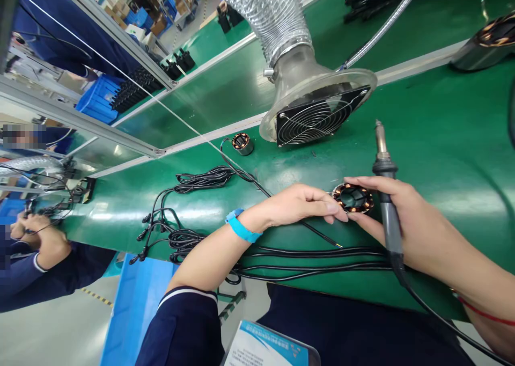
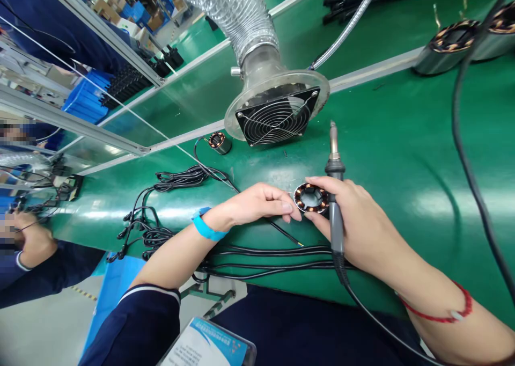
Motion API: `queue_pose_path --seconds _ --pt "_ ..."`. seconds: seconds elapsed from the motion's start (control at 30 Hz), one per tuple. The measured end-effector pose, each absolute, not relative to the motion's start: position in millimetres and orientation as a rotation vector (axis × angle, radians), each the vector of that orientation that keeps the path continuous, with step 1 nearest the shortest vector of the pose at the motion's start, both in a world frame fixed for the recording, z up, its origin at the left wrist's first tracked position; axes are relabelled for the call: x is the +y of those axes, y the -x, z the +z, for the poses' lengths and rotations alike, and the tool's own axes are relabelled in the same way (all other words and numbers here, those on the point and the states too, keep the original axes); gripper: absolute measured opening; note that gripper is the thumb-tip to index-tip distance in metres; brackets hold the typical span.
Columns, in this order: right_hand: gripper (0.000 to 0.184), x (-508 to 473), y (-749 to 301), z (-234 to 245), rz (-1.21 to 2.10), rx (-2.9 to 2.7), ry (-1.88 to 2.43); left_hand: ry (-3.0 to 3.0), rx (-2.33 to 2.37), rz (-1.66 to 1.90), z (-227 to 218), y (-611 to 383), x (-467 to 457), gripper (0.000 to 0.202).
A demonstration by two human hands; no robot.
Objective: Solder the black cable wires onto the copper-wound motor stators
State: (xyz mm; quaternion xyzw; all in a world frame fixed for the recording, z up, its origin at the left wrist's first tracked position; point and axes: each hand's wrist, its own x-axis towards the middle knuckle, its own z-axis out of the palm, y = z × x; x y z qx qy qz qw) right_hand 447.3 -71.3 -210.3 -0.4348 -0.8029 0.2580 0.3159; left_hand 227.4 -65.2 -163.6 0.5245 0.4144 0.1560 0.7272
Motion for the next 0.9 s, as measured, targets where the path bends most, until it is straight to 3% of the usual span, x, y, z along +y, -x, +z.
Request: queue_pose_path --seconds 0.23,0.33,0.53,0.77,0.9 --pt "0.051 -64 -460 -212 0.761 -2.131 1.084 -1.833 1.061 -0.018 -153 -225 -77 0.030" --pt "0.053 -63 -461 -210 0.798 -2.082 1.031 -2.053 1.093 -0.226 -150 -226 -82 0.009" --pt "0.039 -73 -454 -186 0.561 -1.873 1.104 -1.645 1.117 0.297 -140 -226 -81 0.014" --pt "0.041 -94 -434 -170 0.925 -1.629 0.990 -1.225 1.027 0.543 -137 -226 -83 0.037" --pt "0.042 -97 -426 -162 1.018 -1.537 0.945 -1.220 0.988 0.585 -137 -227 -83 0.038"
